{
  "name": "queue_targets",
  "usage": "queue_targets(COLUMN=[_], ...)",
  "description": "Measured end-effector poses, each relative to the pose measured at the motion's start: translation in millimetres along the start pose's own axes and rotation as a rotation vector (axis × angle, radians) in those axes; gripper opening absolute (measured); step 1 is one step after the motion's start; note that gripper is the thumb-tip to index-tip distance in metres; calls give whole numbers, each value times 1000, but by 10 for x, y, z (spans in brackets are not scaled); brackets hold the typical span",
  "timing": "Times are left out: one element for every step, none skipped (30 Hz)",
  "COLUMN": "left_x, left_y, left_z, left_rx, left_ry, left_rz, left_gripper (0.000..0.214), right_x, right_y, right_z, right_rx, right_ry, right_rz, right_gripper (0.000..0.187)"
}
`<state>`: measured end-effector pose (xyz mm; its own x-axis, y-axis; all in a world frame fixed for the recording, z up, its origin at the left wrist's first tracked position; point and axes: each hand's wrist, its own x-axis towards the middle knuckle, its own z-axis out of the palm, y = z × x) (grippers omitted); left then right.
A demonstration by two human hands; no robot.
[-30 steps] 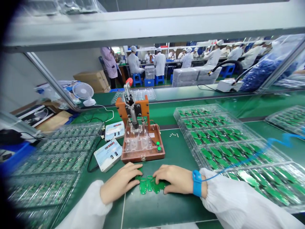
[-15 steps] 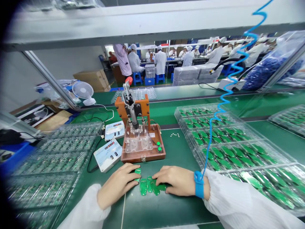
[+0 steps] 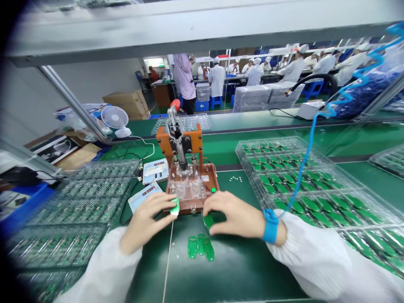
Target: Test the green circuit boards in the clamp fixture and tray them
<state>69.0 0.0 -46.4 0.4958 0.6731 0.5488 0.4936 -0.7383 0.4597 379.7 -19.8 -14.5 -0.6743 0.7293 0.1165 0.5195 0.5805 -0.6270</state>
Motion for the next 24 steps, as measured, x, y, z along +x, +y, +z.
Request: queue_targets(left_x=[95, 186, 268, 337, 390, 426, 446, 453, 451, 444, 436, 429, 424, 422, 422, 424, 426, 428, 428, 426, 423, 417, 410, 402], left_y=[-68, -134, -192, -241, -277, -303, -320, -330, -336, -338, -339, -340, -341, -343, -344, -347, -349, -352, -355, -359, -362, -365, -368, -370], left_z=[6, 24, 49, 77, 104, 128, 146, 159, 166, 170, 170, 168, 166, 163, 160, 158, 156, 155, 154, 155, 158, 163, 169, 178], left_rx=[5, 9, 12, 14, 17, 18, 17, 15, 12, 9, 7, 5, 4, 3, 3, 3, 3, 4, 5, 7, 8, 10, 15, 18], left_ry=[16, 25, 25, 14, -2, -23, -42, -56, -65, -69, -73, -76, -79, -82, -86, -91, -96, -102, -110, -118, -123, -125, -124, -121], left_rz=[-2, -5, -6, -4, -3, -4, -10, -19, -29, -38, -40, -37, -29, -21, -14, -9, -7, -7, -7, -7, -5, -3, -2, -2], left_gripper=[17, 16, 15, 15, 15, 15, 16, 16, 15, 15, 15, 14, 13, 13, 13, 13, 13, 14, 16, 17, 17, 17, 17, 16], right_x=[113, 230, 343, 445, 531, 600, 649, 681, 700, 708, 710, 709, 707, 705, 703, 702, 700, 698, 696, 694, 694, 694, 695, 696], right_y=[32, 76, 129, 184, 237, 283, 320, 347, 365, 376, 380, 382, 381, 381, 383, 386, 391, 399, 408, 419, 431, 443, 453, 461], right_z=[-54, -89, -106, -107, -98, -82, -64, -47, -34, -26, -22, -22, -24, -26, -28, -28, -27, -23, -16, -7, 5, 18, 34, 51], right_rx=[-58, -106, -140, -162, -176, -191, -204, -213, -219, -222, -224, -226, -226, -226, -226, -224, -221, -217, -212, -206, -201, -194, -188, -180], right_ry=[49, 86, 114, 136, 152, 165, 175, 180, 180, 179, 177, 176, 177, 178, 181, 185, 189, 194, 201, 208, 215, 223, 231, 239], right_rz=[5, 13, 26, 40, 51, 60, 66, 70, 71, 71, 71, 70, 68, 66, 64, 61, 58, 54, 51, 46, 42, 38, 33, 29], right_gripper=[33, 33, 33, 34, 35, 37, 39, 40, 41, 41, 42, 42, 42, 41, 41, 40, 39, 39, 39, 38, 37, 36, 35, 34])
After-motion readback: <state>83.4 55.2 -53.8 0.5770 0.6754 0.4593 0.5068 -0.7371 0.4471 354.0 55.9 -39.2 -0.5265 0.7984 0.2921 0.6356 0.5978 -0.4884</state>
